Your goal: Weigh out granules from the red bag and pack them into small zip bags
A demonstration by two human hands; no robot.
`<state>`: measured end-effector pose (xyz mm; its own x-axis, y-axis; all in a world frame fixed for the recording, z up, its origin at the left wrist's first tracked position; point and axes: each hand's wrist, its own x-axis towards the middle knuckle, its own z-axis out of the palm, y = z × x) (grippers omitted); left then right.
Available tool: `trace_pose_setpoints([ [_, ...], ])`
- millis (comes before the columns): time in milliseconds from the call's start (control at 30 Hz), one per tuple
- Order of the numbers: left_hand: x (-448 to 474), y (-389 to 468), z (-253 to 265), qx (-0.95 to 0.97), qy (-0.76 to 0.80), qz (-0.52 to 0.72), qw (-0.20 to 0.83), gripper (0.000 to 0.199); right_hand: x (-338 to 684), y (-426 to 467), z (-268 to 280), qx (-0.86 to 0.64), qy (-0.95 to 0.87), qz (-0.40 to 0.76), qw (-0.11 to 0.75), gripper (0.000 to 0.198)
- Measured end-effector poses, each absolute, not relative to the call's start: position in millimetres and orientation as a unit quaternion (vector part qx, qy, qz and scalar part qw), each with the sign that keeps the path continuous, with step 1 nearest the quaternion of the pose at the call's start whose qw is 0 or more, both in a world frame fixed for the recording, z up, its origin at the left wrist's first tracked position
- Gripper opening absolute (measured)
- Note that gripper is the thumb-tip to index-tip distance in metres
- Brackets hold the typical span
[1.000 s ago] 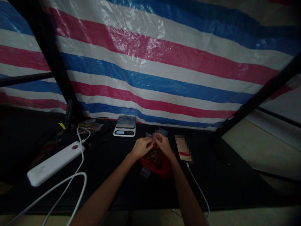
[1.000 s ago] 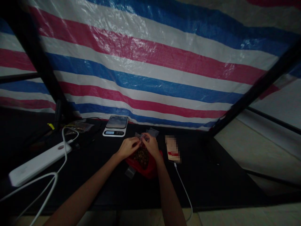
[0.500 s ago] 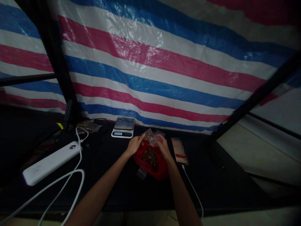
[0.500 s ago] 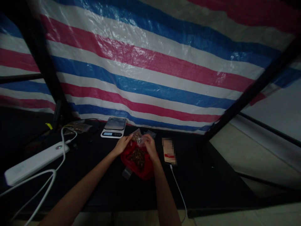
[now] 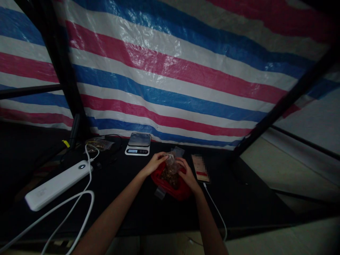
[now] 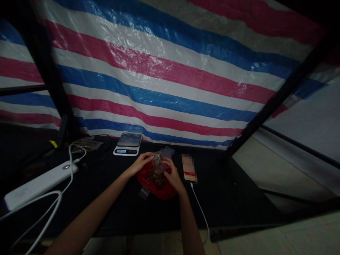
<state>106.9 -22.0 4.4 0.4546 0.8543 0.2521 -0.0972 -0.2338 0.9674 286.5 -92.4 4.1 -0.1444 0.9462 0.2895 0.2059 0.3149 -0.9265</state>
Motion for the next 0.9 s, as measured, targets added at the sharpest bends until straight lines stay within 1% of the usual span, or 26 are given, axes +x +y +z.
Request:
trace_pose_setpoints([
  [100, 106, -23, 8, 0.664, 0.296, 0.441, 0.526, 0.034, 288, -95, 7, -0.41, -0.653, 0.429, 0.47, 0.048],
  [200, 104, -25, 11, 0.663, 0.289, 0.443, 0.53, 0.036, 287, -93, 1, -0.421, -0.636, 0.441, 0.473, 0.047],
  [300, 104, -28, 14, 0.663, 0.284, 0.438, 0.536, 0.038, 284, -88, -7, -0.46, -0.616, 0.417, 0.485, 0.045],
  [467, 106, -33, 20, 0.684, 0.259, 0.453, 0.511, 0.025, 282, -81, -14, -0.478, -0.622, 0.384, 0.486, 0.032],
  [633, 105, -33, 22, 0.689, 0.24, 0.463, 0.503, 0.027, 281, -84, -10, -0.47, -0.622, 0.389, 0.49, 0.033],
  [800, 106, -33, 17, 0.719, 0.24, 0.422, 0.498, 0.026, 278, -91, 3, -0.449, -0.627, 0.359, 0.526, 0.034],
  [900, 106, -34, 14, 0.737, 0.233, 0.396, 0.496, 0.027, 278, -92, 9, -0.47, -0.628, 0.31, 0.538, 0.024],
])
